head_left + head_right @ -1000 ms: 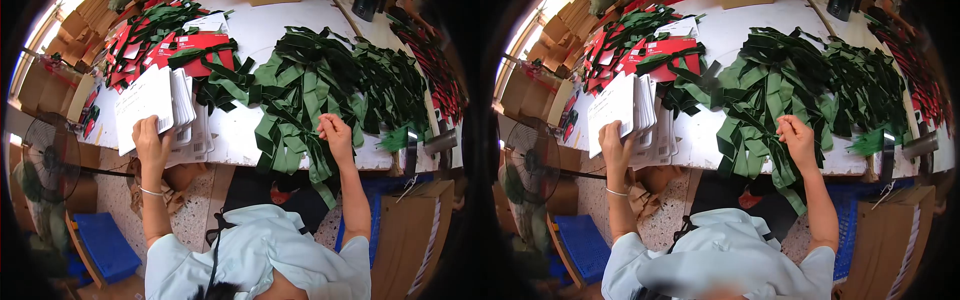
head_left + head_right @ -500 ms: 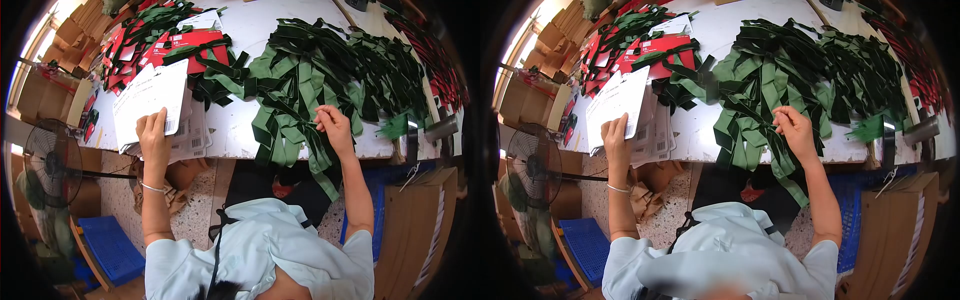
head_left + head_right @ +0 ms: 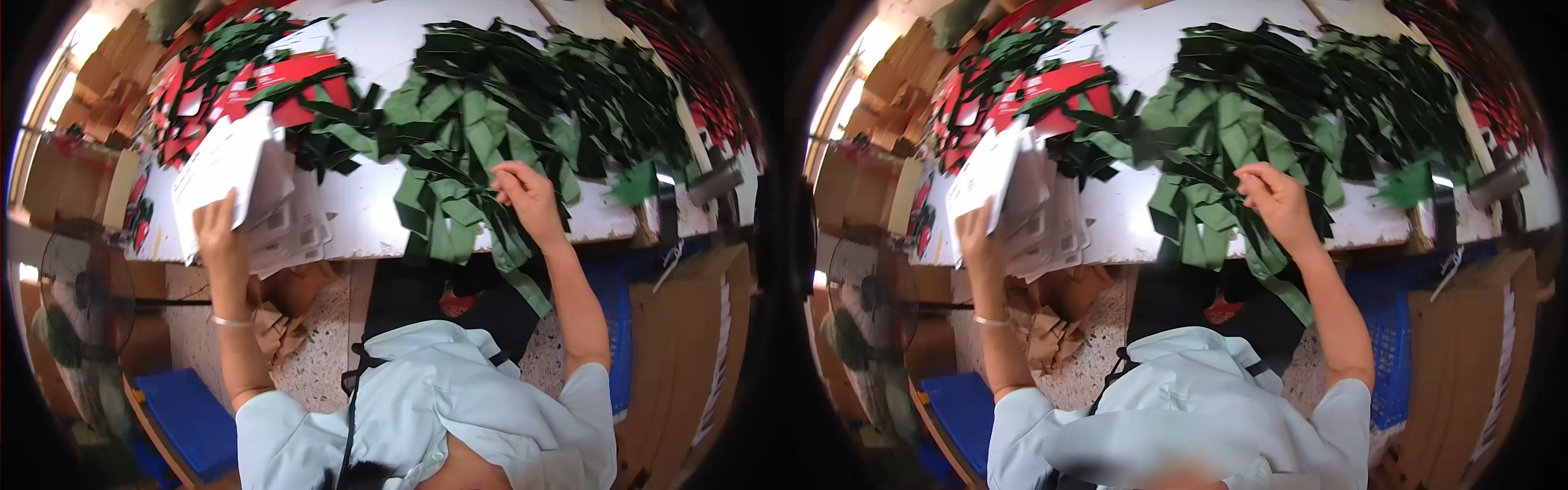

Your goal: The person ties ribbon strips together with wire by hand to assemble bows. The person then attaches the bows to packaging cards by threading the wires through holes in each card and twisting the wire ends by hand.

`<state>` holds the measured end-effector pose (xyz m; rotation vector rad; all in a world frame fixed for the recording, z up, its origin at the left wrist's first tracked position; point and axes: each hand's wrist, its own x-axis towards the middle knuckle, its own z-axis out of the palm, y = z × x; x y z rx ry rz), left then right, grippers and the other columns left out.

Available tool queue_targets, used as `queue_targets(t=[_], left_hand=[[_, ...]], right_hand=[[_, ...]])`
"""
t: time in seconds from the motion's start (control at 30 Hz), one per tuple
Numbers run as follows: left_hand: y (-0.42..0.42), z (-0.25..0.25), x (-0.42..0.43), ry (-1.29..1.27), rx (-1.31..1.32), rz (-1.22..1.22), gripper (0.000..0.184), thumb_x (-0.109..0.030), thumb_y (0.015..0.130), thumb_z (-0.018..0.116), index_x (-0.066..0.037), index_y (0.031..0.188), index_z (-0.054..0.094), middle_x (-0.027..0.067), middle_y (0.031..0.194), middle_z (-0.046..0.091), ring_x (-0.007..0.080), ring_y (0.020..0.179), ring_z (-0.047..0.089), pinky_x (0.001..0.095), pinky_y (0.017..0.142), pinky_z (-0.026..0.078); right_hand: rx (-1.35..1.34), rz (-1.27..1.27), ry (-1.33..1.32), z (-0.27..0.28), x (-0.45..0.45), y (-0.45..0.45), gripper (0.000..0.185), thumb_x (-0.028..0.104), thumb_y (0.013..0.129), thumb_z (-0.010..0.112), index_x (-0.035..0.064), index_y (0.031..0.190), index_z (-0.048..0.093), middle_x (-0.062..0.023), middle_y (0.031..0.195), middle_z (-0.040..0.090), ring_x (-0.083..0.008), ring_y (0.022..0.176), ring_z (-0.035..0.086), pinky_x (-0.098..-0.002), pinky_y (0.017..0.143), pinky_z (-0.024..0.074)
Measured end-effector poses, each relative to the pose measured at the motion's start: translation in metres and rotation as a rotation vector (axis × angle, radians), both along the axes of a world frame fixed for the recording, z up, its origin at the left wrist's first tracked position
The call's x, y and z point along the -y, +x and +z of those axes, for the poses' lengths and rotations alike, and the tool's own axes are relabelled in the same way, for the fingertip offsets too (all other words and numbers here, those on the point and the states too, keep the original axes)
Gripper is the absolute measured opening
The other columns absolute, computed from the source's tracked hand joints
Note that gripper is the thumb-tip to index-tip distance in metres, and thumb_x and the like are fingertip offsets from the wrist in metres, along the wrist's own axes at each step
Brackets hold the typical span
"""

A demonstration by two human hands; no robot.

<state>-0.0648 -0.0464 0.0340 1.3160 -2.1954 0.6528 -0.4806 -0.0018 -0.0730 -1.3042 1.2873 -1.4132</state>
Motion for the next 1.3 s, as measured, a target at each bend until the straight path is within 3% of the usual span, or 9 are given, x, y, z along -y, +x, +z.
queue_targets(t=[0.13,0.23,0.5,0.67,0.7,0.73,0.77,0.83,1.3], left_hand=[[-0.038,0.036,-0.048,-0.332,-0.236,-0.016,0.018,-0.002,0.089,0.056,0.008,0.101,0.066,0.0166,0.090,0.062,0.0295,0.081,0.056,0.0385,0.076,0.047],[-0.085,0.036,-0.063,-0.269,-0.764,-0.246,0.019,-0.007,0.090,0.056,0.011,0.089,0.062,0.0168,0.086,0.062,0.0297,0.079,0.055,0.0388,0.073,0.045],[-0.040,0.058,-0.025,-0.484,-0.055,-0.157,0.014,0.001,0.087,0.062,0.008,0.100,0.065,0.0167,0.094,0.068,0.0321,0.074,0.059,0.0409,0.072,0.048],[0.037,-0.020,0.037,0.278,-0.039,-0.059,0.034,-0.020,0.088,0.062,0.005,0.111,0.060,0.0203,0.101,0.061,0.0376,0.095,0.052,0.0459,0.084,0.044],[0.050,-0.037,0.048,0.033,0.133,-0.171,0.036,-0.024,0.090,0.061,0.005,0.112,0.060,0.0219,0.102,0.060,0.0387,0.097,0.051,0.0451,0.086,0.044],[0.061,-0.042,0.049,0.163,0.044,-0.035,0.037,-0.027,0.092,0.059,0.004,0.113,0.060,0.0233,0.108,0.059,0.0373,0.102,0.051,0.0446,0.088,0.045],[0.044,-0.034,0.036,0.167,0.025,0.085,0.034,-0.021,0.093,0.060,0.006,0.114,0.061,0.0197,0.104,0.063,0.0331,0.098,0.056,0.0411,0.087,0.045],[0.051,-0.035,0.041,0.027,0.205,-0.107,0.054,-0.051,0.090,0.055,-0.004,0.114,0.061,0.0145,0.109,0.062,0.0337,0.099,0.058,0.0491,0.091,0.043],[0.048,-0.009,0.025,0.392,-0.085,-0.039,0.043,-0.038,0.094,0.056,0.000,0.114,0.061,0.0188,0.102,0.061,0.0345,0.094,0.056,0.0448,0.085,0.044]], right_hand=[[-0.013,0.004,-0.042,0.004,0.003,-0.002,0.016,0.012,0.092,0.060,-0.0012,0.100,0.065,-0.0029,0.090,0.057,-0.0086,0.067,0.057,-0.0210,0.060,0.0464],[0.014,0.015,-0.038,0.001,0.006,-0.001,0.016,0.013,0.092,0.060,-0.0010,0.098,0.065,-0.0027,0.090,0.057,-0.0076,0.065,0.057,-0.0203,0.059,0.0440],[-0.042,0.002,-0.036,0.001,0.005,-0.004,0.015,0.011,0.094,0.056,-0.0011,0.097,0.065,-0.0031,0.092,0.059,-0.0081,0.070,0.059,-0.0213,0.060,0.0482],[-0.151,-0.061,-0.196,-0.008,0.015,-0.001,0.016,0.018,0.091,0.063,0.0018,0.094,0.066,-0.0050,0.087,0.061,-0.0113,0.070,0.062,-0.0273,0.060,0.0533],[-0.183,-0.048,-0.274,-0.008,0.016,-0.003,0.017,0.017,0.091,0.062,0.0005,0.093,0.065,-0.0059,0.085,0.060,-0.0116,0.067,0.062,-0.0270,0.057,0.0523],[-0.112,-0.055,-0.227,-0.006,0.014,-0.002,0.017,0.019,0.088,0.062,0.0028,0.089,0.065,-0.0109,0.081,0.060,-0.0241,0.068,0.063,-0.0332,0.061,0.0503],[-0.043,-0.002,-0.138,-0.001,0.011,-0.003,0.017,0.018,0.089,0.063,0.0017,0.089,0.065,-0.0094,0.081,0.058,-0.0193,0.060,0.062,-0.0293,0.055,0.0495],[-0.040,-0.010,-0.172,-0.007,0.011,-0.004,0.017,0.017,0.091,0.062,-0.0001,0.090,0.064,-0.0078,0.082,0.057,-0.0142,0.055,0.061,-0.0262,0.052,0.0483],[-0.105,-0.010,-0.158,-0.005,0.006,0.006,0.020,0.019,0.093,0.059,-0.0006,0.091,0.062,-0.0076,0.082,0.058,-0.0148,0.056,0.061,-0.0269,0.053,0.0480]])
